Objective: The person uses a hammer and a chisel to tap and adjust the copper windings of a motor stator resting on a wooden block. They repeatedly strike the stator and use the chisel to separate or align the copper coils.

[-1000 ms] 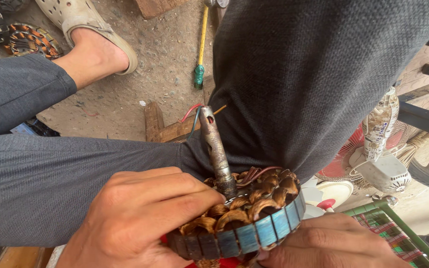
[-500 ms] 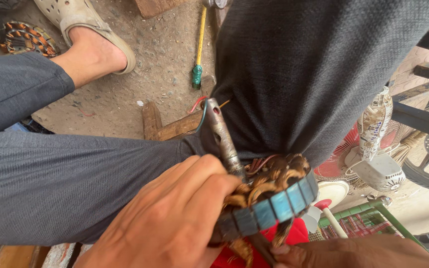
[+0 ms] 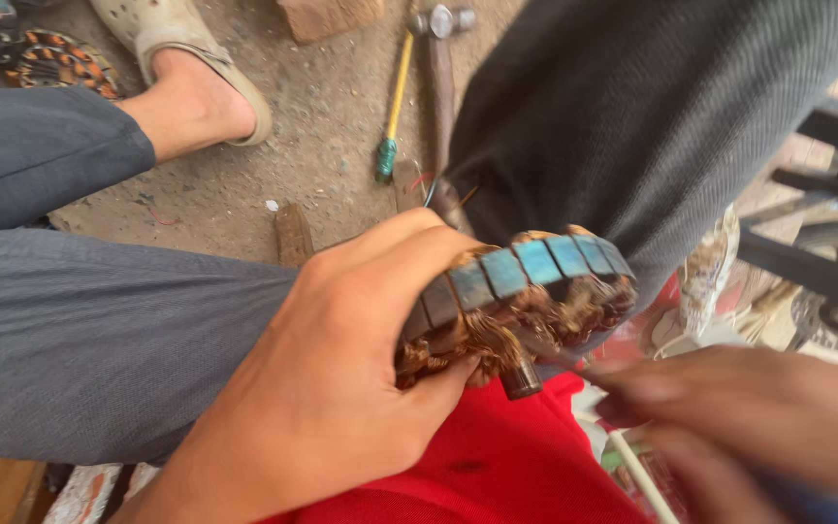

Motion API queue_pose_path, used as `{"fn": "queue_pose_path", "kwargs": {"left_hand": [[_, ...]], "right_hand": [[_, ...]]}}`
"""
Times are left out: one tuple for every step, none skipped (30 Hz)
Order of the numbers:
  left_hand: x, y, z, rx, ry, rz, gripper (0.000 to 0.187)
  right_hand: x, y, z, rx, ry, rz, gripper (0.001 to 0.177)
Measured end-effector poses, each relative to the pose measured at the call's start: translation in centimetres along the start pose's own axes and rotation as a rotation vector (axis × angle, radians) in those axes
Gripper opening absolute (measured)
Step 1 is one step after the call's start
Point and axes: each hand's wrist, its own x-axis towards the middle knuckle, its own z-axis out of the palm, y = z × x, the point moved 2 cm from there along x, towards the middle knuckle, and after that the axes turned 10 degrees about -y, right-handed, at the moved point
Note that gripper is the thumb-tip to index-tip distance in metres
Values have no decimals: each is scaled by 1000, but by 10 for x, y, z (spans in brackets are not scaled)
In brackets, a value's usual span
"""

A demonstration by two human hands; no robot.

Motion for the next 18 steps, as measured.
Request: {"fn": "queue_pose_path", "kwargs": {"left_hand": [[0, -2, -4, -36, 11, -45, 29], [-1, -2, -8, -46, 38, -42, 30], [-3, -4, -12, -56, 62, -44, 32], [-7, -4, -15, -65, 86, -46, 33], [-9, -3, -19, -40, 103, -23, 33], [-12, -1, -22, -15, 120, -1, 33], [-14, 0, -26, 12, 133, 27, 32], [-15, 1, -30, 36, 138, 7, 34], [-17, 2, -36, 62, 142, -10, 36], [-18, 4, -40, 88, 147, -27, 38], [-18, 5, -46, 127, 166, -36, 38], [-18, 5, -50, 165, 186, -46, 38], [-18, 3, -54, 202, 205, -57, 38], [-16, 2, -58, 292, 244, -17, 38], [-13, 0, -60, 381, 278, 23, 38], [-9, -3, -62, 469, 312, 63, 38], [-3, -10, -65, 528, 315, 25, 35], [5, -18, -67, 587, 319, -14, 33]], "right_hand": [[-2, 11, -5, 96, 8, -62, 23], [-5, 21, -8, 204, 44, -93, 23], [-7, 32, -8, 320, 85, -140, 22], [-10, 40, -6, 430, 132, -171, 22], [-11, 48, -4, 523, 189, -197, 22], [-12, 54, -1, 617, 249, -227, 21], [-11, 59, 2, 694, 311, -249, 21], [-11, 64, 4, 759, 382, -266, 21], [-9, 66, 7, 817, 453, -287, 20], [-7, 67, 7, 851, 536, -295, 20], [-4, 68, 7, 853, 622, -286, 20], [-1, 67, 7, 846, 709, -274, 20], [2, 65, 7, 792, 767, -248, 20], [6, 62, 8, 683, 803, -181, 20], [11, 61, 5, 549, 803, -130, 18], [17, 60, 3, 415, 804, -79, 17], [21, 58, 2, 244, 796, 6, 15], [25, 59, 1, 162, 803, 43, 15]]}}
